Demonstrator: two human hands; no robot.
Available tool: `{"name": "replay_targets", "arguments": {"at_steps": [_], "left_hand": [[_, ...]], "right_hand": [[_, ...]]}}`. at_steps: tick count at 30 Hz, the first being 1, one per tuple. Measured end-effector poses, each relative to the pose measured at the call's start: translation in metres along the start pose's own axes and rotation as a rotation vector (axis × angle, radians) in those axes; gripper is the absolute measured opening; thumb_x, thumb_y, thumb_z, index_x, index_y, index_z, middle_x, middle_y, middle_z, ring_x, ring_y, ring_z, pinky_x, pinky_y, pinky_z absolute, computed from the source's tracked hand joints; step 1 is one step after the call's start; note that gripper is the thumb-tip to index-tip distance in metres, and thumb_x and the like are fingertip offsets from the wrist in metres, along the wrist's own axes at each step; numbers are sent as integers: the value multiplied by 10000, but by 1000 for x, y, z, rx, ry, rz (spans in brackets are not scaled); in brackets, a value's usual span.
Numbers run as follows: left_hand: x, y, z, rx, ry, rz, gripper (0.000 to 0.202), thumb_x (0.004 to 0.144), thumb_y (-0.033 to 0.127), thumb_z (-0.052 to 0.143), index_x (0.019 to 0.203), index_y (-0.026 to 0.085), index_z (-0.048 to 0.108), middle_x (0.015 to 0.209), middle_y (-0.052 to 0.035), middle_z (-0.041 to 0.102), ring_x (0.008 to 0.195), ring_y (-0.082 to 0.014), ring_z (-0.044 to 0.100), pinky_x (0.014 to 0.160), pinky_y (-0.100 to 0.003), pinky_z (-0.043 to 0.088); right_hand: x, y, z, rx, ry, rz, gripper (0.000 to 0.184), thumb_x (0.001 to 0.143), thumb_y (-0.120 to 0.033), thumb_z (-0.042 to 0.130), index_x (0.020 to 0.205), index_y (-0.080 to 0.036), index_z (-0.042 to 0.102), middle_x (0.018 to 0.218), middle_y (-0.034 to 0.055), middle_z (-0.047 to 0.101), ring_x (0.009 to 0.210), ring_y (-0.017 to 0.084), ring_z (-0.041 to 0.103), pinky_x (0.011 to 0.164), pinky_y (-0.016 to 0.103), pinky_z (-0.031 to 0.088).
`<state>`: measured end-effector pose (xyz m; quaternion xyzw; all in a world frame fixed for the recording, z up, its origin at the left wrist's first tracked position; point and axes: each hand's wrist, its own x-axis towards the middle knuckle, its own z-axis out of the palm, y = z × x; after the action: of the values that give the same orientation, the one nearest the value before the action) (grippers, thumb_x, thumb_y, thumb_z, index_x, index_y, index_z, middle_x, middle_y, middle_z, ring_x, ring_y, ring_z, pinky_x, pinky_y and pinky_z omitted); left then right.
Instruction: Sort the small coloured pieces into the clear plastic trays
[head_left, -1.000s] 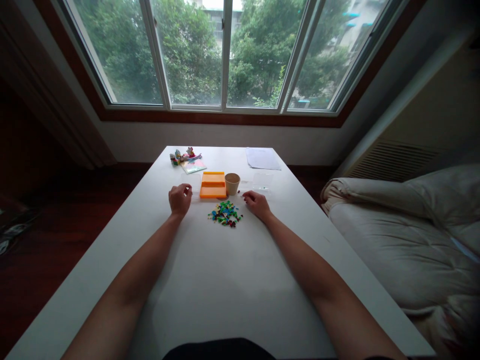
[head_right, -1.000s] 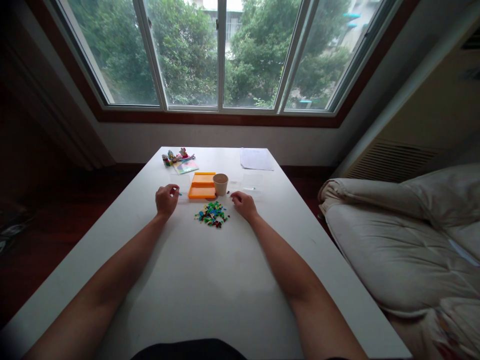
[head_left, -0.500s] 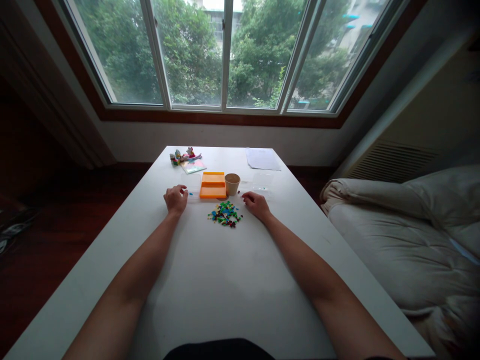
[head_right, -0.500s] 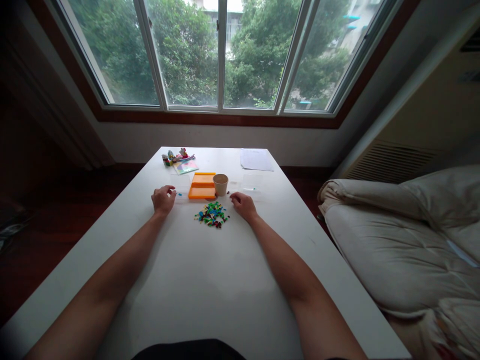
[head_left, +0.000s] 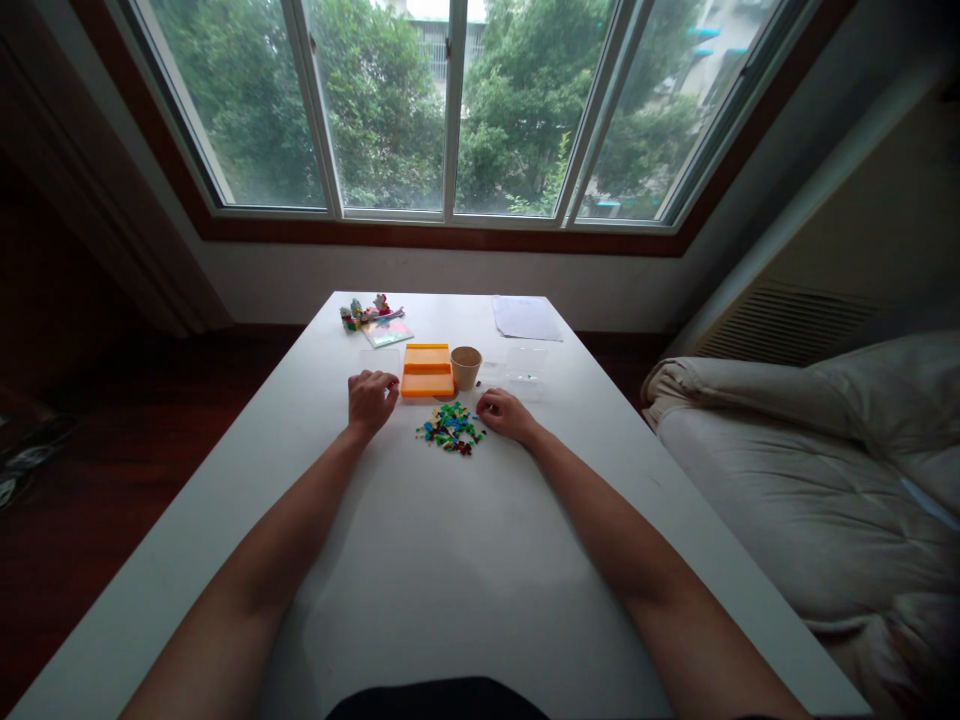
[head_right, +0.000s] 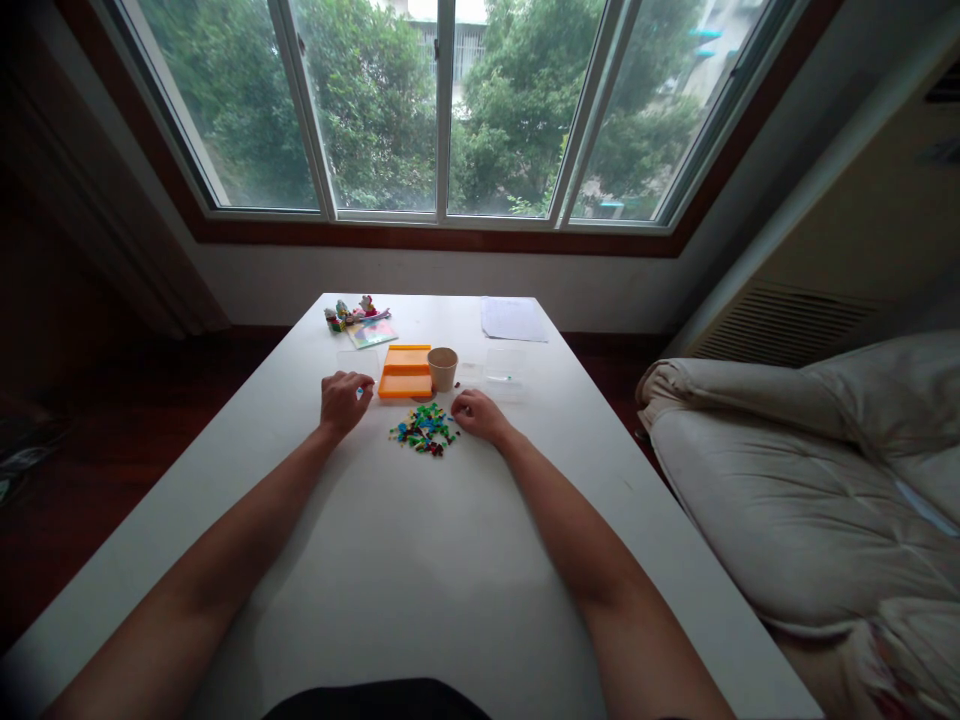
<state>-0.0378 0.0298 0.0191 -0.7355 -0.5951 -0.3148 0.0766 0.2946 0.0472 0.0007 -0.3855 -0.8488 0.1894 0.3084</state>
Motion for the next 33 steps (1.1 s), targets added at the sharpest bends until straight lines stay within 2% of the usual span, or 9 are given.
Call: {"name": "replay_targets", "arguments": {"at_steps": [2,7,11,15,19,23,28,33], "left_hand": [[1,1,-3,21,18,-31,211,936,278,499,958,227,702,948,-75,699,979,-265,566,923,-431,352],[0,-2,-3,35,-43,-97,208,919,266,505,962,216,702,935,-81,689,949,-255,581,851,-376,402],[0,-4,0,33,-80,-187,223,918,280,503,1002,219,700,906,-71,694,889,-231,610,791,-333,432],[-1,-6,3,29,-164,-300,246,917,324,517,1074,257,694,888,-41,715,850,-225,637,748,-318,448],[-1,-11,7,35,-207,-309,251,914,347,522,1074,263,696,969,-47,724,885,-223,647,760,-313,464],[-1,-16,11,27,-194,-303,251,914,342,514,1077,257,686,994,-47,715,891,-214,645,764,-308,471],[-1,-18,13,-36,-201,-257,273,917,328,518,1127,248,674,991,-44,701,899,-208,640,789,-309,480],[-2,-16,14,-95,-204,-180,330,914,303,534,1218,239,646,1013,-49,681,908,-197,627,814,-298,482]], "right_hand": [[-1,2,-6,29,-78,14,100,745,-139,589,767,-187,674,815,25,626,760,151,535,704,258,434],[-2,6,-13,127,-292,111,69,753,-246,615,755,-177,625,683,-33,560,623,109,461,588,230,358],[-1,3,-14,103,-336,81,79,731,-251,632,730,-177,602,677,-37,546,622,105,453,577,225,337],[0,-1,-15,19,-343,-5,62,715,-230,639,722,-183,599,694,-31,545,643,109,462,591,224,337],[0,0,-13,-39,-280,-33,39,719,-213,637,731,-184,613,707,-20,552,651,112,464,606,226,345],[-2,4,-9,12,-177,12,71,752,-250,640,739,-184,618,735,-8,586,647,114,476,610,232,366],[-4,9,-1,141,130,209,138,809,-348,620,827,-212,634,670,-20,620,607,131,505,584,249,390],[3,18,4,435,353,313,225,783,-412,665,880,-214,623,696,-3,657,632,148,575,596,266,443]]}}
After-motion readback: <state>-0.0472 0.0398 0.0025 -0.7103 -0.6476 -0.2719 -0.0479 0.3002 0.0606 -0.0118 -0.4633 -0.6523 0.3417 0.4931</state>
